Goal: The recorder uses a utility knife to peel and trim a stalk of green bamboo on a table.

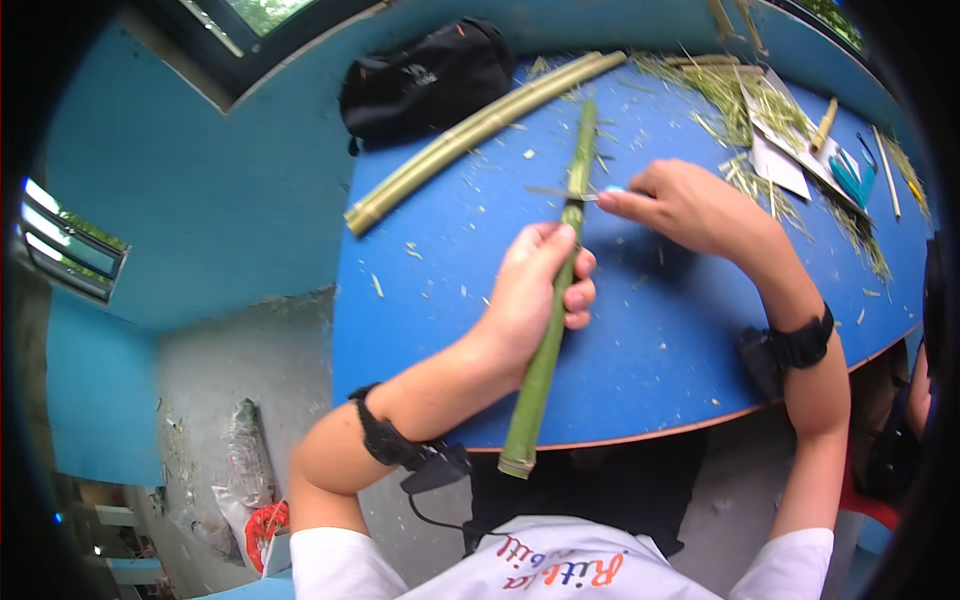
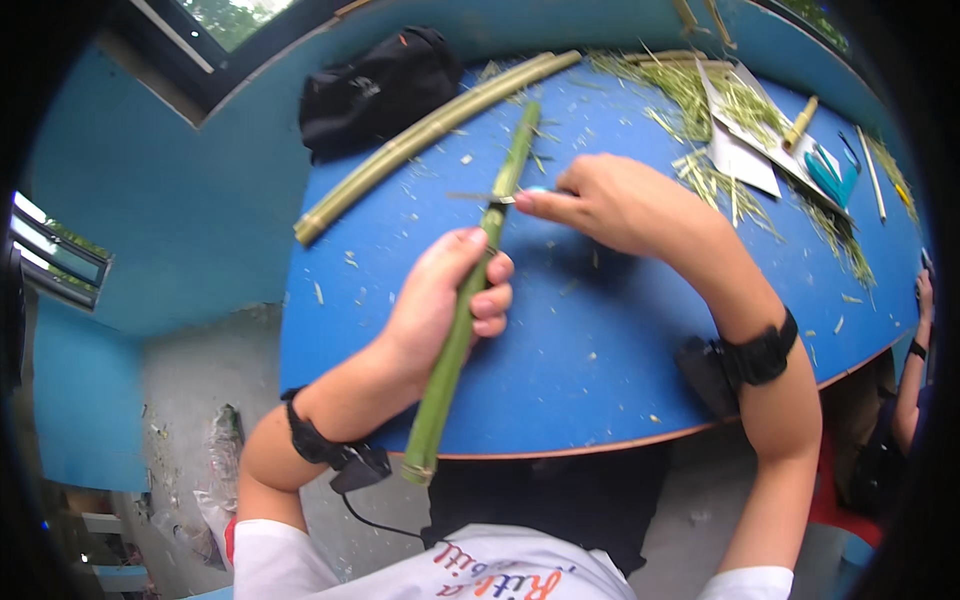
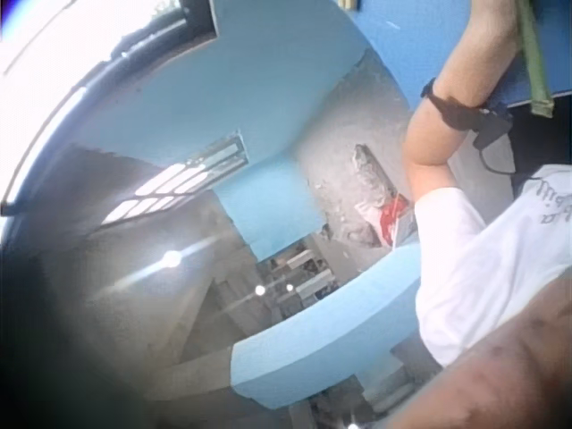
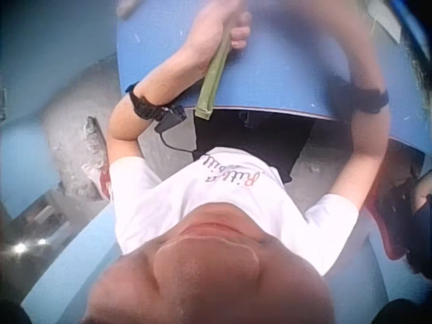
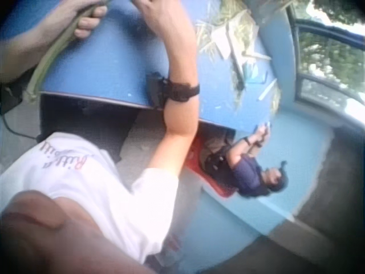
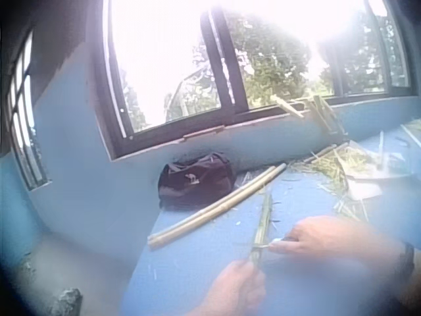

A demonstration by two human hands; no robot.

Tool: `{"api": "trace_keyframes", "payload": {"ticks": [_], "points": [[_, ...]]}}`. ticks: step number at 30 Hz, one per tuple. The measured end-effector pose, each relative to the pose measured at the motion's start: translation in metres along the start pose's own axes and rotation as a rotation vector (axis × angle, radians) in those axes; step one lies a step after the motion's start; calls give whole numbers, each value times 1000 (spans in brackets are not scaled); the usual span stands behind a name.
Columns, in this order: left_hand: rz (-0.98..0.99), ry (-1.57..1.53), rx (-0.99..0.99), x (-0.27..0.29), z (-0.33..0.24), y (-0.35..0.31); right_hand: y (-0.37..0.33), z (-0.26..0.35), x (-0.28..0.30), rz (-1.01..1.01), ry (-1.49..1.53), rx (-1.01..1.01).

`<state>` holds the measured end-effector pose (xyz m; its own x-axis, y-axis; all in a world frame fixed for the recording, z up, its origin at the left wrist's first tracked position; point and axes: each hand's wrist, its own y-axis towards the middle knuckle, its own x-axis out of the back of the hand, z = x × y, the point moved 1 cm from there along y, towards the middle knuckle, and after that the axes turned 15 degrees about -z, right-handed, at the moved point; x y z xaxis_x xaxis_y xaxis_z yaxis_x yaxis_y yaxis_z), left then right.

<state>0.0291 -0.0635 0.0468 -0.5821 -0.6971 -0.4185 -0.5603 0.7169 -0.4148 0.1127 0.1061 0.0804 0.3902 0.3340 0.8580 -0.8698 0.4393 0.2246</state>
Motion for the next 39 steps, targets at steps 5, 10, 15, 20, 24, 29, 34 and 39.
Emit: {"api": "trace_keyframes", "payload": {"ticks": [5, 10, 15, 20, 24, 29, 34, 39], "points": [[11, 12, -2, 3, 4, 3, 2, -4, -7, -29, -31, -36], [-6, 51, 11, 9, 7, 6, 12, -17, -16, -165, -161, -55], [37, 71, -12, 4, 8, 1, 20, -47, -12, -230, -191, -185], [57, 64, -26, 10, 8, 6, 15, -26, -17, -94, -138, -177], [42, 46, -30, 7, 11, 15, 1, -8, -15, -24, -119, -63], [11, 25, -18, 12, 11, 24, 3, 0, -18, 86, -121, -38], [27, 48, -17, 8, 18, 38, 17, -32, -25, 46, -132, -65], [23, 63, -17, 15, 19, 47, 26, -39, -30, 5, -154, -175]]}}
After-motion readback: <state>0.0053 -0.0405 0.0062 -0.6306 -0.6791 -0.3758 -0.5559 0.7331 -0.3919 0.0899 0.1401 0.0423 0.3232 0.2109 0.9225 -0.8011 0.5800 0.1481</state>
